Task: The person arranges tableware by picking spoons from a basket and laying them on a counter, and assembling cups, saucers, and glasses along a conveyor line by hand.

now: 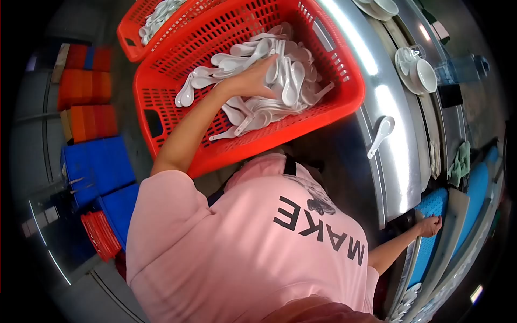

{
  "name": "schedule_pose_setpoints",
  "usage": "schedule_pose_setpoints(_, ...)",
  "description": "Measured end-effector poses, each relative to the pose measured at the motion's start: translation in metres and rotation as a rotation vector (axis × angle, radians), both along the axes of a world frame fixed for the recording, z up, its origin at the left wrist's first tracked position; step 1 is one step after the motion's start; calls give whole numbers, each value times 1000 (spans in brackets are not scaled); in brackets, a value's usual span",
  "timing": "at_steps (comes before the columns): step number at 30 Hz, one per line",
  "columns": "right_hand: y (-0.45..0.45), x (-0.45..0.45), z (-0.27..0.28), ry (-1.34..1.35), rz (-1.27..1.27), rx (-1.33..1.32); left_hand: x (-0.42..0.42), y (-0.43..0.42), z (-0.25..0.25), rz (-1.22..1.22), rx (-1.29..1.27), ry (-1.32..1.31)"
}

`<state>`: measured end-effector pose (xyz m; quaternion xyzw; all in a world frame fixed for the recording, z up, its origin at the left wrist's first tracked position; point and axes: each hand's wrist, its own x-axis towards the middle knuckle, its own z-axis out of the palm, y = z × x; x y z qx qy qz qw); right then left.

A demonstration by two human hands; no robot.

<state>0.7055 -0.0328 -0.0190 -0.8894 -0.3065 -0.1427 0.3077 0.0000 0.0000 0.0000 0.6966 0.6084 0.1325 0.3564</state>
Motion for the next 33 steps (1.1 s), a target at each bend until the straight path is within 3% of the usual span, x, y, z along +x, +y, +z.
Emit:
schedule_pose_setpoints(2, -8, -3, 17, -90, 0, -24, 11, 3, -9, 171, 7, -83)
schedule_pose_setpoints(4, 3, -12, -21, -1, -15, 0, 10, 25, -35, 286, 62, 51)
schedule_pose_setpoints(9, 3, -12, -2, -29, -26, -9, 68, 21, -44, 465, 193, 332)
schedule_pose_setpoints(13, 2, -7, -6, -65, -14, -43, 64, 20, -35, 539, 132, 226)
schedule_pose_setpoints(14, 2, -10, -6, -92, -17, -39, 55, 16, -41, 541, 238, 200)
schedule_pose_setpoints(15, 2, -9, -6, -94, -9, -18, 51, 15, -41, 645, 203, 107)
schedule_pose_setpoints(17, 1, -8, -8, -96, 11, 20, 28, 8, -54, 549, 246, -44)
schedule_pose_setpoints(18, 1, -7, -9, -78, 23, 27, 30, 7, -33, 605, 137, -273)
schedule_pose_setpoints(21, 1, -4, -12, -62, 28, 28, 35, 2, -3, 609, 96, -165)
schedule_pose_setpoints(23, 1, 1, -18, -75, 37, 37, 8, 0, -24, 460, 247, -94)
schedule_pose_setpoints(26, 1, 9, -26, -145, 26, 16, 19, 0, 26, 382, 255, -84)
schedule_pose_setpoints(27, 0, 22, -32, -167, 42, 37, 19, 1, 31, 364, 226, -210)
schedule_pose_setpoints(31, 4, -2, -11, -123, 5, 48, 40, 21, 80, 208, 326, -112)
schedule_pose_setpoints(33, 5, -3, -15, -87, 34, 98, 63, 39, 108, 13, 437, 5)
